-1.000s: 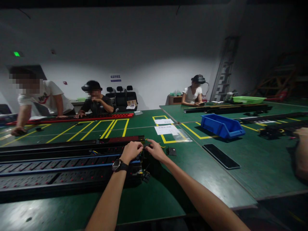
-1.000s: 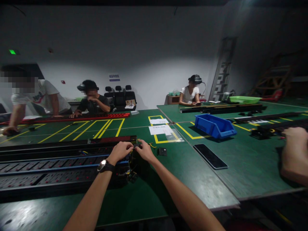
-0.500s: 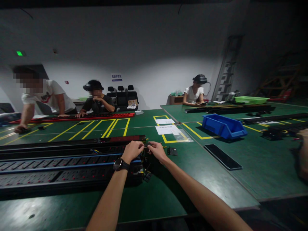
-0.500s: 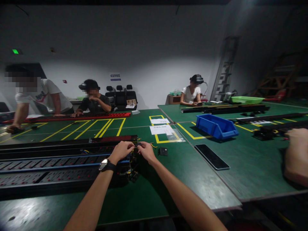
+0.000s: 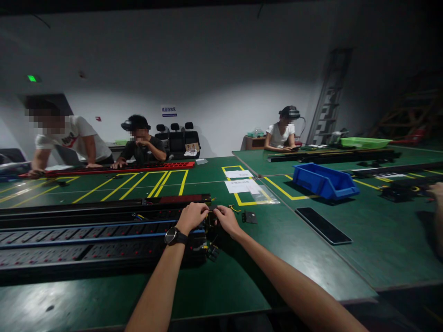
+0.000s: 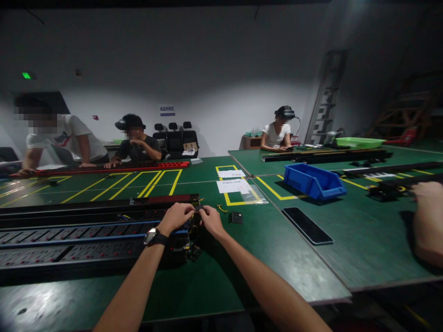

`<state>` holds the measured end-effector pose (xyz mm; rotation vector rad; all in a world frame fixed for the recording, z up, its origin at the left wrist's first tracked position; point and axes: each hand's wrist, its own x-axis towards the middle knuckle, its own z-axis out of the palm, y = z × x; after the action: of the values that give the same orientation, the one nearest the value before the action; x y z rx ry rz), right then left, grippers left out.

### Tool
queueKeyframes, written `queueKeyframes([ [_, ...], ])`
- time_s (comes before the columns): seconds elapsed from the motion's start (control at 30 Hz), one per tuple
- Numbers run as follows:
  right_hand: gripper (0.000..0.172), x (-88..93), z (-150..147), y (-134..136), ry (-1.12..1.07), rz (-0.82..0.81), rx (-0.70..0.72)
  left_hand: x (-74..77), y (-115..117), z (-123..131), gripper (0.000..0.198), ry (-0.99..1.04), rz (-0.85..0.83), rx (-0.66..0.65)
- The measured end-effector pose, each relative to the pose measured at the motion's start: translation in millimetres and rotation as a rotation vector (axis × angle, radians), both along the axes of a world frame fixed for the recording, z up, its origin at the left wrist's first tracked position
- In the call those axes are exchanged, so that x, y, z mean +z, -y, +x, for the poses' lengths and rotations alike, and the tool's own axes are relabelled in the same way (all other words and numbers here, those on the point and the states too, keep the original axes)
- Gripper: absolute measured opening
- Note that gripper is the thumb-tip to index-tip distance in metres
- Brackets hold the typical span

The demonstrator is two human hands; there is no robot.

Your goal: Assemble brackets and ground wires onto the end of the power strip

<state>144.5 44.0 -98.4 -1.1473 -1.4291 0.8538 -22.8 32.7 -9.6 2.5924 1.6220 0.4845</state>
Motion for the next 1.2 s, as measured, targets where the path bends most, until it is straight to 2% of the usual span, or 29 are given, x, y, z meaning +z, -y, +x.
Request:
queueKeyframes([
  [1.2, 0.026, 4.6, -1.3, 6.2, 0.028, -0.026, -0.001, 0.4, 1.7, 0.1, 0.028, -0.003, -0.001, 0.007],
])
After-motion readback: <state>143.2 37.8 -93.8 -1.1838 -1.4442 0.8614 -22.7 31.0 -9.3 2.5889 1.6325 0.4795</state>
